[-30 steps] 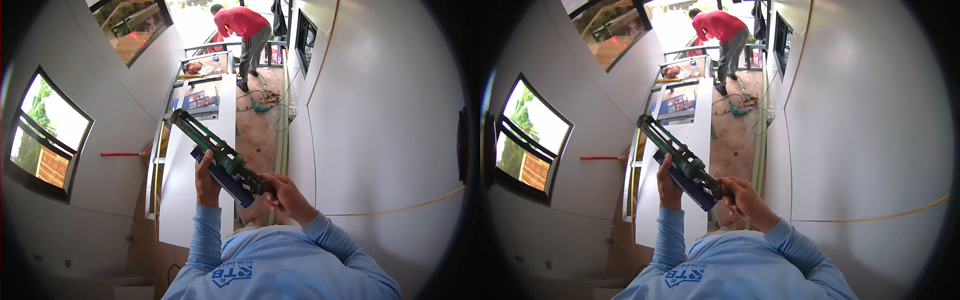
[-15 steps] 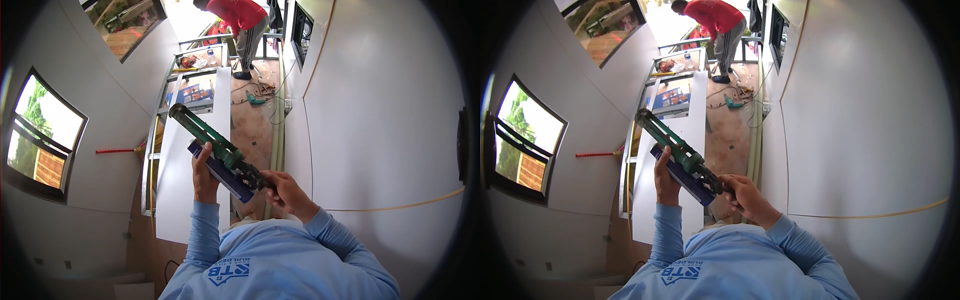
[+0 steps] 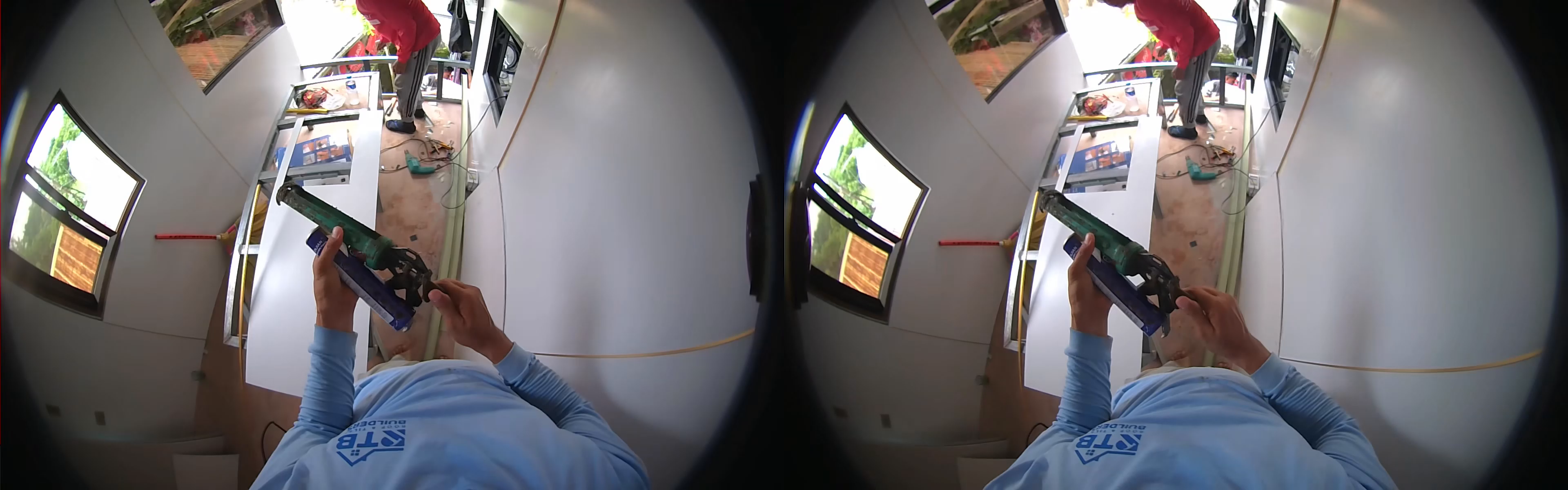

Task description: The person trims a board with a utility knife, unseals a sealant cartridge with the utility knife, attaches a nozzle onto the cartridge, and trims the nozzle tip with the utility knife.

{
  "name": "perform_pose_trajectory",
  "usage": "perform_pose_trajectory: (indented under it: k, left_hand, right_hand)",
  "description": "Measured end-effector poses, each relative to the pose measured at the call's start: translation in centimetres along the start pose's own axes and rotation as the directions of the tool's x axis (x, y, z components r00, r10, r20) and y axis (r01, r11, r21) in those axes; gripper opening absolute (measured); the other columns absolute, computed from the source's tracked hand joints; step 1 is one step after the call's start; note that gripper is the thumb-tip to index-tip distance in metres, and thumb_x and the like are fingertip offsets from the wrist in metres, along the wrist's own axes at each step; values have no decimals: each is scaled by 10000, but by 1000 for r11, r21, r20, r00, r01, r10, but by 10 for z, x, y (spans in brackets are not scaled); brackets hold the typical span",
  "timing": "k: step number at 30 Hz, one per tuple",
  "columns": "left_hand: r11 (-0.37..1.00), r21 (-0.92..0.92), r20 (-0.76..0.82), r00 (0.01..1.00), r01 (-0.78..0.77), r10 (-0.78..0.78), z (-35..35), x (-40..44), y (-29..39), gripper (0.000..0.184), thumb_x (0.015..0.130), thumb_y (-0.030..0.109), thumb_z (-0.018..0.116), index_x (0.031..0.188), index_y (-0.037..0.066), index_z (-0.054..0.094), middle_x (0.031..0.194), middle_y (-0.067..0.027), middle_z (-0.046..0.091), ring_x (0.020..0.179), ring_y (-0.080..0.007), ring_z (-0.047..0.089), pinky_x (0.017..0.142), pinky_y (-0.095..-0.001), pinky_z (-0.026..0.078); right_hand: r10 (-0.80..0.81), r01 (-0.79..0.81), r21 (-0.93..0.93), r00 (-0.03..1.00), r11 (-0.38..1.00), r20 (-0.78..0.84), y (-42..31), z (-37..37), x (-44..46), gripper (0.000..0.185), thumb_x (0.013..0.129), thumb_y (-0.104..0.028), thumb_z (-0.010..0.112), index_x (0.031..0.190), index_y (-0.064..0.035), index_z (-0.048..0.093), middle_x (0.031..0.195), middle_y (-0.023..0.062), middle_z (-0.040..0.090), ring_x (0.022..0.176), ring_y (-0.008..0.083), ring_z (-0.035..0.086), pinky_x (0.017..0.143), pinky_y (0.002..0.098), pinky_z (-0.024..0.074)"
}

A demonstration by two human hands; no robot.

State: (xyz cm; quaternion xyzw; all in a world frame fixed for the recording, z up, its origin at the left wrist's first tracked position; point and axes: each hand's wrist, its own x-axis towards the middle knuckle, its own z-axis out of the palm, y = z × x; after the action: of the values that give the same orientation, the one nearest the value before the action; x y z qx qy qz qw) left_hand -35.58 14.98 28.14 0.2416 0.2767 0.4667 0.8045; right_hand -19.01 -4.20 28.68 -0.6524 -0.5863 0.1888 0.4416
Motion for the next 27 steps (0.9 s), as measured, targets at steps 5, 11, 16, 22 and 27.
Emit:
perform_pose_trajectory:
  k: [5, 11, 16, 22, 27]
  left_hand:
    - [999, 10, -28, 999, 39, -38, 0, -1, 6, 282, 981, 279, 745, 1128, 57, 653, 896, -83, 725, 733, -181, 711, 672, -332, 620]
    - [992, 65, -5, 994, 110, -110, -16, 5, -4, 349, 995, 371, 734, 1116, 51, 662, 884, -84, 721, 702, -174, 715, 653, -339, 633]
    - [896, 365, -222, 958, 253, -180, -86, 13, -46, 730, 971, 648, 662, 1291, 3, 539, 1040, -150, 678, 642, -223, 682, 578, -337, 587]
    - [859, 446, -333, 937, 252, -102, -194, -12, -80, 389, 886, 324, 848, 1080, 37, 670, 807, -58, 679, 665, -167, 679, 623, -336, 579]
    - [648, 697, -60, 925, 307, -374, -148, -51, -80, 371, 824, 264, 897, 1051, 28, 722, 920, -51, 750, 887, -132, 694, 860, -301, 546]
  right_hand:
    - [-217, 265, -403, 963, 876, 162, -8, -14, 12, 195, 1000, -265, 705, 1002, -70, 719, 843, 75, 635, 832, 274, 689, 671, 406, 564]
    - [-245, 258, -255, 966, 932, 81, -13, -6, 23, 212, 1011, -233, 690, 1013, -20, 693, 881, 104, 631, 840, 293, 702, 688, 376, 587]
    - [190, -195, 149, 981, 970, 42, 18, 25, 14, 316, 1088, -233, 586, 1009, 65, 656, 894, 151, 670, 730, 278, 713, 614, 347, 579]
    - [523, -537, 129, 843, 834, 128, 65, 42, -26, 419, 1134, -293, 492, 1010, 71, 657, 848, 137, 692, 698, 204, 722, 556, 326, 578]
    - [713, -748, 209, 664, 630, 223, 99, 68, -44, 462, 1142, -326, 456, 971, 51, 662, 830, 117, 697, 709, 197, 729, 576, 323, 598]
